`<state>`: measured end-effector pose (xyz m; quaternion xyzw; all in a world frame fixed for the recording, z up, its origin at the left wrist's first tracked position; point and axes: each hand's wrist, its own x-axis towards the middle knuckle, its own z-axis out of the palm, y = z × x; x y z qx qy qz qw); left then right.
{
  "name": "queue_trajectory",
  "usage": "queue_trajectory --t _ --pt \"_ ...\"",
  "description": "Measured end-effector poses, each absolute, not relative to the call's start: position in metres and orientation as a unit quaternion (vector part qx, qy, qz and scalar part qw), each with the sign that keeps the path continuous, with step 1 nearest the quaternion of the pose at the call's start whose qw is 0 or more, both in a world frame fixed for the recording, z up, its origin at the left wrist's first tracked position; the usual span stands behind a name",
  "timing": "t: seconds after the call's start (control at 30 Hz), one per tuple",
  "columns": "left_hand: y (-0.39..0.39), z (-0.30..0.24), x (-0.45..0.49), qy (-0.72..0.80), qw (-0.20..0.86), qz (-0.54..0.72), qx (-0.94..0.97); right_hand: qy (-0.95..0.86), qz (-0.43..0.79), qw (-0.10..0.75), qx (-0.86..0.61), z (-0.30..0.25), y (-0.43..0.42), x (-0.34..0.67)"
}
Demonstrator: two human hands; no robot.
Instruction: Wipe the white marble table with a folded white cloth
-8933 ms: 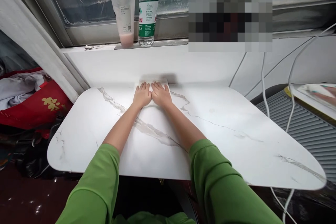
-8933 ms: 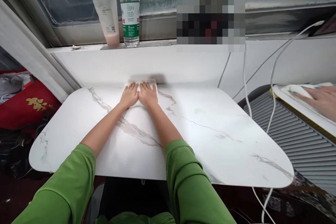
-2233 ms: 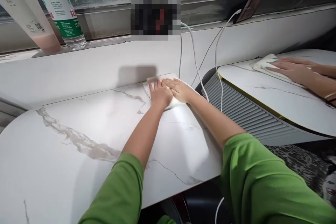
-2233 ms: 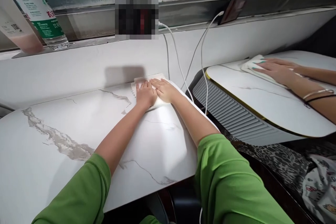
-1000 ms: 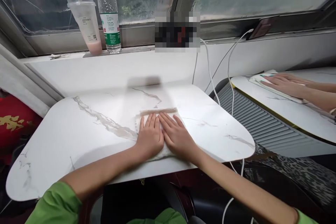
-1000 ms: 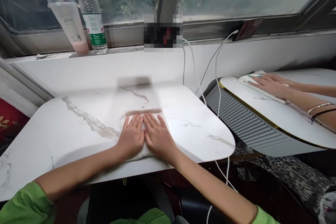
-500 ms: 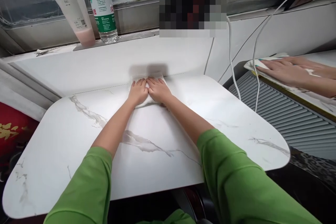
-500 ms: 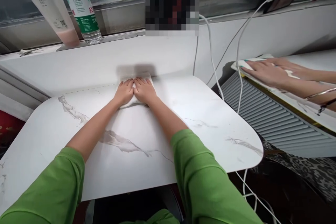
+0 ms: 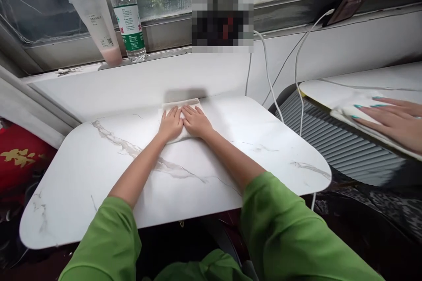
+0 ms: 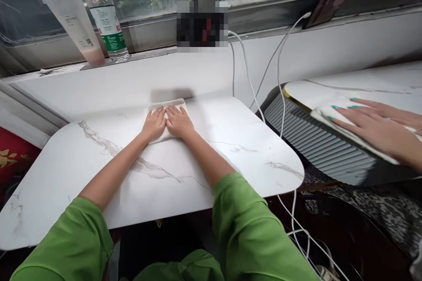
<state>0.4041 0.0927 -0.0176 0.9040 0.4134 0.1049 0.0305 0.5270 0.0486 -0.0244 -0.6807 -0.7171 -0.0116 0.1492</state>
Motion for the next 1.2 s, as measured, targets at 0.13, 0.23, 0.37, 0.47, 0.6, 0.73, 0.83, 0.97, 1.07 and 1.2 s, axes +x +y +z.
queue_trajectory --t 0.13,0.23,0.37,0.47,0.6,0.73,0.83,0.97,1.07,1.2 --pt "0.047 -0.015 0.378 0.385 0.052 0.096 0.916 -0.714 -0.043 0.145 -0.684 -0.026 -0.006 0.500" --pt "0.012 -0.014 0.352 0.356 0.061 0.088 0.928 -0.701 -0.062 0.142 -0.696 -0.027 -0.049 0.472" --pt "-0.033 -0.015 0.313 0.345 0.048 0.096 0.932 -0.730 -0.076 0.138 -0.665 -0.029 -0.093 0.443" --pt "-0.057 -0.017 0.292 0.351 0.029 0.106 0.930 -0.769 -0.068 0.133 -0.622 -0.029 -0.108 0.436" --pt "-0.061 -0.017 0.286 0.373 0.035 0.096 0.922 -0.799 -0.033 0.127 -0.587 -0.027 -0.099 0.439" --pt "-0.037 -0.012 0.290 0.420 0.069 0.068 0.902 -0.792 -0.013 0.140 -0.595 -0.024 -0.068 0.434" --pt "-0.005 -0.010 0.289 0.458 0.073 0.074 0.883 -0.788 0.002 0.141 -0.599 -0.024 -0.032 0.424" --pt "0.049 -0.011 0.285 0.461 0.042 0.101 0.881 -0.774 -0.004 0.145 -0.616 -0.025 0.023 0.414" --pt "0.093 -0.012 0.284 0.452 0.034 0.101 0.886 -0.760 -0.005 0.154 -0.631 -0.026 0.063 0.412" --pt "0.142 -0.014 0.289 0.441 0.034 0.112 0.890 -0.744 0.008 0.168 -0.647 -0.028 0.106 0.416"
